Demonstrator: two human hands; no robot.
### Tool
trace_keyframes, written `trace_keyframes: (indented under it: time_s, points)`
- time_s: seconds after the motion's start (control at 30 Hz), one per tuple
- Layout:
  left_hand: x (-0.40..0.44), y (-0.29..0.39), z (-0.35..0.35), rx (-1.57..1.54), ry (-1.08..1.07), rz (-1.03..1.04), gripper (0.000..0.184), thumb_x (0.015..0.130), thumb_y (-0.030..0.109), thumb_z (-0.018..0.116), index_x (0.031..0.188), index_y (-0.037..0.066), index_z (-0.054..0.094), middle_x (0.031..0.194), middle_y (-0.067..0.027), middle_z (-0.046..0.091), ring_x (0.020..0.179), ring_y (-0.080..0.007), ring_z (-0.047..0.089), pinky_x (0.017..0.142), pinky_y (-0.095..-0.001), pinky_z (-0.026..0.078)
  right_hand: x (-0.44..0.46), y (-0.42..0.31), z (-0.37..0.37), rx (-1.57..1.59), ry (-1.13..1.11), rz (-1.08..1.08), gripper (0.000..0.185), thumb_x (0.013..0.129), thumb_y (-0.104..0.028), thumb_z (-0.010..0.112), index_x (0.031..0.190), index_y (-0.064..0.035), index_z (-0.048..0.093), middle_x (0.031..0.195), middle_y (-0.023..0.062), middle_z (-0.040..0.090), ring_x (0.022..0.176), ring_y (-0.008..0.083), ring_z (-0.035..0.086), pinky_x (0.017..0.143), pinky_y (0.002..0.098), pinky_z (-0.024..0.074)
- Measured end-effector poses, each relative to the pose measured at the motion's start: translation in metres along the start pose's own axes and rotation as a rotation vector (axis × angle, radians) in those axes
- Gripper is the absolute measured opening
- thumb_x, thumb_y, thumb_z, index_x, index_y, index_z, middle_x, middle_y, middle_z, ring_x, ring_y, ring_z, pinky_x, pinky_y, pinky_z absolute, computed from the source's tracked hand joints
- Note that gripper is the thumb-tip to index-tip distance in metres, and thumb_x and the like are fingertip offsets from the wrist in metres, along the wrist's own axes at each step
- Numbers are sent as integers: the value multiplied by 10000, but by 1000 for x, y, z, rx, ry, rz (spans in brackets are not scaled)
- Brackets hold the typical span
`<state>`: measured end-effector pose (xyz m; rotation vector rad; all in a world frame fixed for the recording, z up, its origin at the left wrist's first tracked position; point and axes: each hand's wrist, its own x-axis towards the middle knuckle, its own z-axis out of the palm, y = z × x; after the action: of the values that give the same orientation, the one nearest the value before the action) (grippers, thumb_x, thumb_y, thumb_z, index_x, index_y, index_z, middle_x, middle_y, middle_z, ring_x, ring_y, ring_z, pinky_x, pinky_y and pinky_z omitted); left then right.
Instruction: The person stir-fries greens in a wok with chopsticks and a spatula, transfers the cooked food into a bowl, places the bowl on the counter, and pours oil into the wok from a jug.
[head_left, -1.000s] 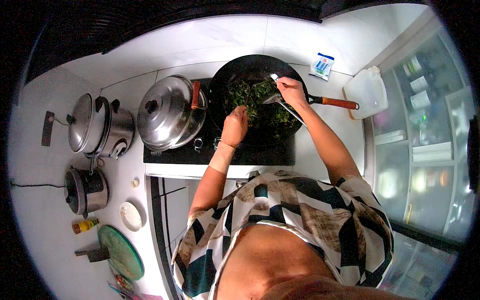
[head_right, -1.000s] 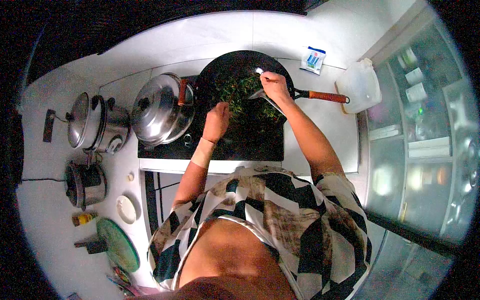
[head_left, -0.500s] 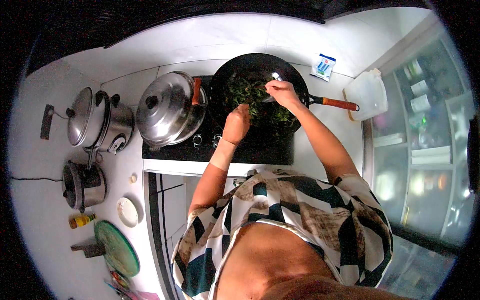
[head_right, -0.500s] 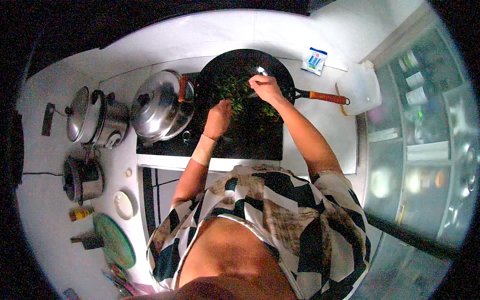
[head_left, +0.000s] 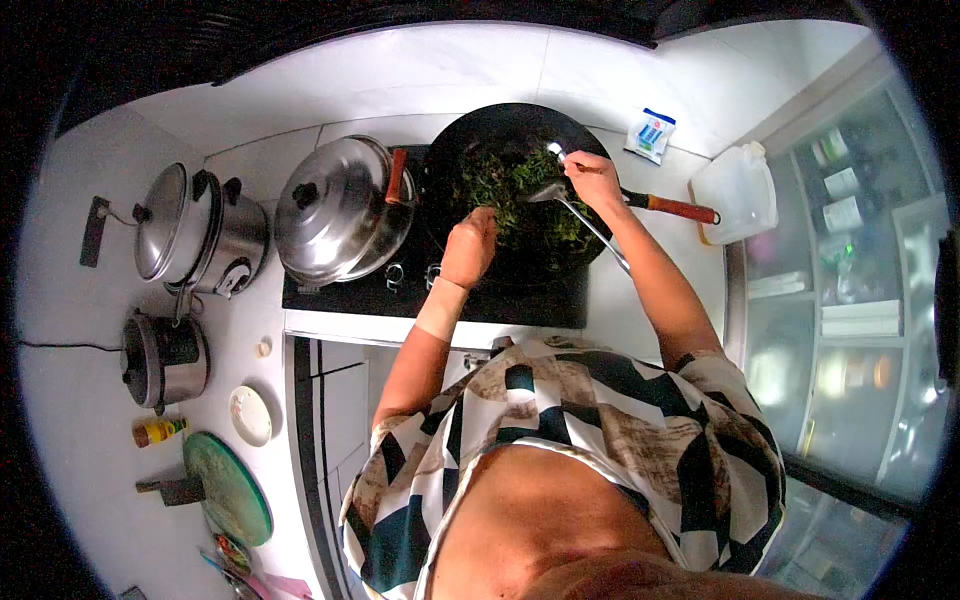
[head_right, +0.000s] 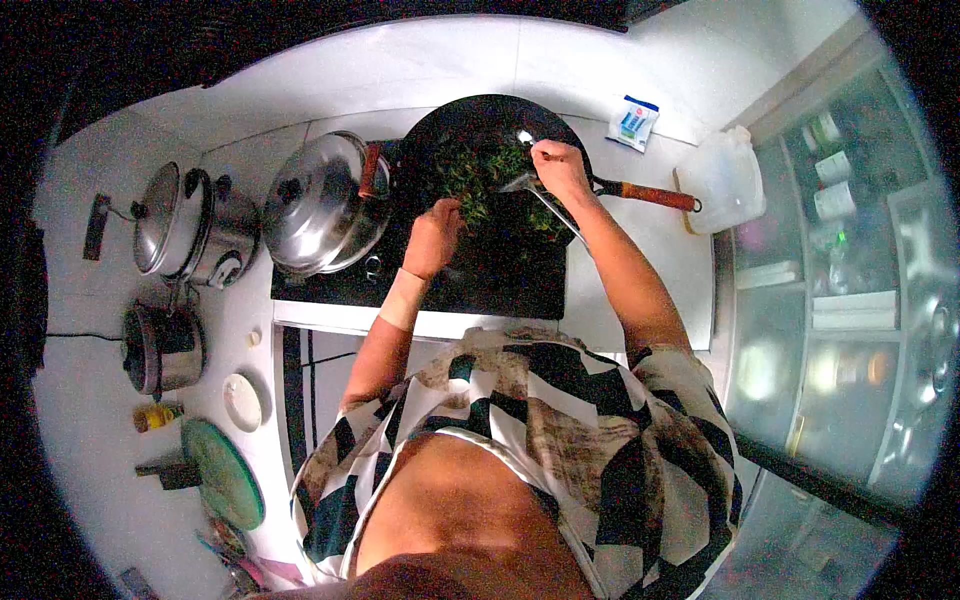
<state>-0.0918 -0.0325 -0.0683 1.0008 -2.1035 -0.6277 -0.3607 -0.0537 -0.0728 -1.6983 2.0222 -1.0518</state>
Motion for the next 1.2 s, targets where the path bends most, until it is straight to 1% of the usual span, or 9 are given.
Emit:
trace_keyframes:
  time_s: [0.1,0.3,0.43,0.67,0.8,0.9,1.03,1.1,1.2]
  points:
    - [1,5,4,-28,-27,-52,156,849,65,514,978,-16,548,840,-240,614,774,-404,601,666,-434,508,-5,-3,11,381,0,-46,94,837,-87,608,896,-32,656,785,44,664,692,101,609,641,238,487]
    - [0,0,4,34,-36,-2,164,850,65,505,988,-13,549,849,-237,613,780,-406,600,676,-435,508,-2,4,24,242,-42,12,80,829,-61,598,877,-31,655,762,49,660,670,104,609,617,240,487]
    - [-3,4,-2,-24,-10,-38,167,841,59,506,987,-9,550,853,-237,612,777,-408,599,678,-442,506,3,-19,-14,-344,-43,-98,75,790,-134,580,788,-74,626,662,143,539,570,138,544,550,285,445]
    - [-2,5,11,1,-22,2,168,835,53,502,985,-6,552,855,-240,613,771,-404,600,664,-444,506,-7,-43,29,169,-50,-182,32,804,-86,592,793,-63,611,656,65,580,601,100,520,562,266,434]
    - [-11,6,-5,75,20,38,165,842,55,489,981,-11,548,841,-239,611,747,-399,602,648,-442,508,3,-7,18,-30,25,-187,46,804,-69,573,768,-51,594,615,55,526,570,107,497,550,247,420]
    - [-15,11,-8,95,59,82,151,852,60,473,962,-16,541,819,-233,607,720,-395,602,628,-439,510,3,-11,-1,-126,103,-183,54,806,-71,581,788,-62,631,660,89,607,595,125,576,563,269,458]
    - [-11,14,4,103,19,55,127,861,68,458,922,-17,531,787,-228,599,677,-390,601,584,-434,509,-5,-35,19,156,-107,-102,108,828,-103,605,915,-58,651,771,77,668,709,129,632,644,260,493]
    - [-12,10,5,174,29,85,115,858,56,457,916,-17,524,780,-229,596,651,-380,603,554,-426,508,-8,-35,32,170,-218,-40,96,839,-102,591,905,-59,647,765,69,659,708,124,625,640,269,490]
    - [-17,11,-8,235,41,90,124,854,55,464,934,-16,526,795,-227,600,646,-372,608,551,-421,510,-5,-21,23,2,-65,-173,39,802,-50,554,777,-43,583,653,106,568,584,165,547,560,294,444]
